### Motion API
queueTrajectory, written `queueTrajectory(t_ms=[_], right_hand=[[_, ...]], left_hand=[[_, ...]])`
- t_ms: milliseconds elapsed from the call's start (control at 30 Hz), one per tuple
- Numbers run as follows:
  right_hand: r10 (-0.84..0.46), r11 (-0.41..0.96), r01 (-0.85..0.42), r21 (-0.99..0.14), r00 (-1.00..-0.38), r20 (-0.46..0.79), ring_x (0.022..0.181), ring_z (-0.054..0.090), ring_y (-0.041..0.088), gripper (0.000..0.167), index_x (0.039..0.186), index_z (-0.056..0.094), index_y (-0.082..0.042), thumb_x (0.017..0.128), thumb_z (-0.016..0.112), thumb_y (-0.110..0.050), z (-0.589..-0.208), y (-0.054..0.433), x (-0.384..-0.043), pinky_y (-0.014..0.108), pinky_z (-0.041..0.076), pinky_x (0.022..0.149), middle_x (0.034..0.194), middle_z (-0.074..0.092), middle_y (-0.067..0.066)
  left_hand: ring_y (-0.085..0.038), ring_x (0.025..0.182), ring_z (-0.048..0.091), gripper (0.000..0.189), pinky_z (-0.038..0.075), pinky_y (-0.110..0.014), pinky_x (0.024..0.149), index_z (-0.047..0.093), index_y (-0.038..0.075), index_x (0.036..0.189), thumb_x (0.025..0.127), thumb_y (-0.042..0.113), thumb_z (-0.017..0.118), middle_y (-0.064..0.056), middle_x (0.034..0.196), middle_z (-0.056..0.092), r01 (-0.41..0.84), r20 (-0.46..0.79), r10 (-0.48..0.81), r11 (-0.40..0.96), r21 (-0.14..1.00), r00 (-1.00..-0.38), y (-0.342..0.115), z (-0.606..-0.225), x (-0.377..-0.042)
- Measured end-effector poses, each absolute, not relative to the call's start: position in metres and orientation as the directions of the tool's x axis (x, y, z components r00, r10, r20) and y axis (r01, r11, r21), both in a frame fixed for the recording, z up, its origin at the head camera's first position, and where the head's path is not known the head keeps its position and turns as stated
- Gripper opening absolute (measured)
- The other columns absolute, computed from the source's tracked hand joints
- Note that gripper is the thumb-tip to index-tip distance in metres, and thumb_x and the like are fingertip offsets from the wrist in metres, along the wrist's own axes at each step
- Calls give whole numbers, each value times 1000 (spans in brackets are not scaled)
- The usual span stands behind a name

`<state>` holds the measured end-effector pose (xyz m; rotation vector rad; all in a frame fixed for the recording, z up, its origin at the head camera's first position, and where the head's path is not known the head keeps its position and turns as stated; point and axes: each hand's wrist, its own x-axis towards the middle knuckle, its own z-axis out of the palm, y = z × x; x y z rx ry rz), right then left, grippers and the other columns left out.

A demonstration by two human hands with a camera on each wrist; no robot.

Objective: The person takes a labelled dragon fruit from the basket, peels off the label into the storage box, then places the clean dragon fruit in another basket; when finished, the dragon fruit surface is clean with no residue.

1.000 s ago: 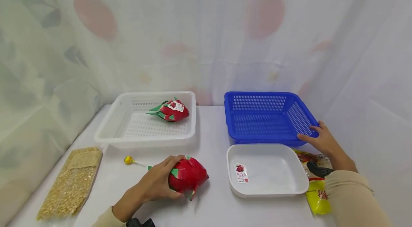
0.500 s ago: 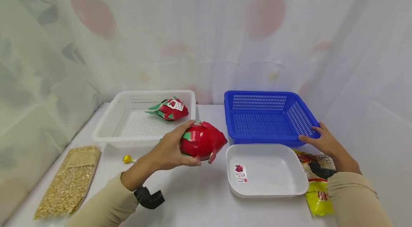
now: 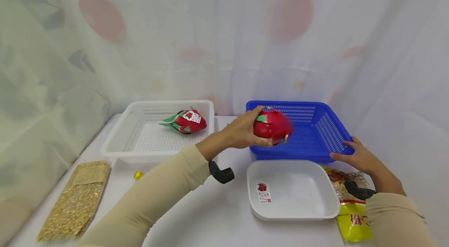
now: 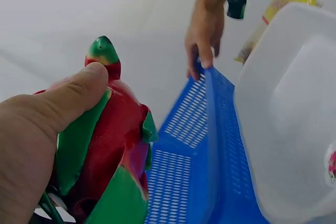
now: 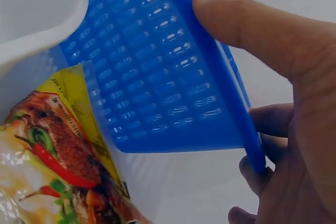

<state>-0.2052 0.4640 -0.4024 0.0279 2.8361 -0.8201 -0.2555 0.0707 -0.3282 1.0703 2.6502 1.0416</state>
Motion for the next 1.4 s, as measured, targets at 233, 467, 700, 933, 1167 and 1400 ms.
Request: queueTrajectory(t_ms=[233, 467, 700, 933, 1167, 1400], right_hand=[[-42, 859, 60, -509, -982, -186, 114, 21, 73, 103, 141, 9, 20, 88, 60, -52, -400, 464, -208, 79, 28, 81, 139, 5, 49], [-38, 867, 65, -494, -980, -197, 112, 22, 74, 100, 141, 12, 20, 89, 59, -51, -400, 470, -200, 79, 29, 79, 137, 8, 50], [-18, 871, 82, -485, -980, -199, 113, 22, 72, 101, 141, 14, 20, 87, 61, -51, -401, 468, -201, 77, 31, 81, 138, 8, 49], [-19, 866, 80, -493, -981, -193, 113, 24, 72, 101, 141, 14, 21, 87, 62, -50, -399, 466, -201, 77, 31, 81, 137, 10, 50], [-13, 864, 78, -497, -984, -178, 113, 27, 71, 102, 141, 13, 20, 87, 63, -50, -400, 466, -200, 76, 33, 81, 138, 13, 49], [-4, 864, 83, -496, -985, -171, 114, 26, 71, 101, 141, 17, 20, 86, 63, -50, -401, 463, -203, 76, 33, 81, 139, 12, 48]], left_hand=[[-18, 118, 46, 103, 51, -21, 74, 16, 17, 154, 77, 43, 79, -4, 137, 42, 548, 52, 664, 566, 616, -746, 119, -336, -274], [-13, 118, 44, 96, 48, -19, 76, 17, 21, 154, 81, 31, 79, -1, 135, 43, 553, -4, 696, 574, 604, -718, 154, -349, -278], [-12, 111, 52, 94, 48, -19, 77, 32, 15, 149, 75, 42, 82, 4, 130, 51, 596, 1, 683, 636, 489, -730, 170, -372, -286], [-12, 109, 48, 90, 48, -21, 81, 41, 14, 146, 74, 54, 78, 0, 125, 49, 561, -4, 630, 695, 450, -777, 179, -396, -297], [-6, 90, 54, 66, 44, -14, 68, 51, 11, 140, 84, 34, 77, 3, 120, 60, 509, -19, 627, 650, 565, -779, 186, -406, -303], [-14, 112, 55, 62, 46, -24, 88, 42, 4, 145, 89, 9, 68, -5, 132, 55, 225, -159, 641, 475, 851, -751, 186, -410, -305]])
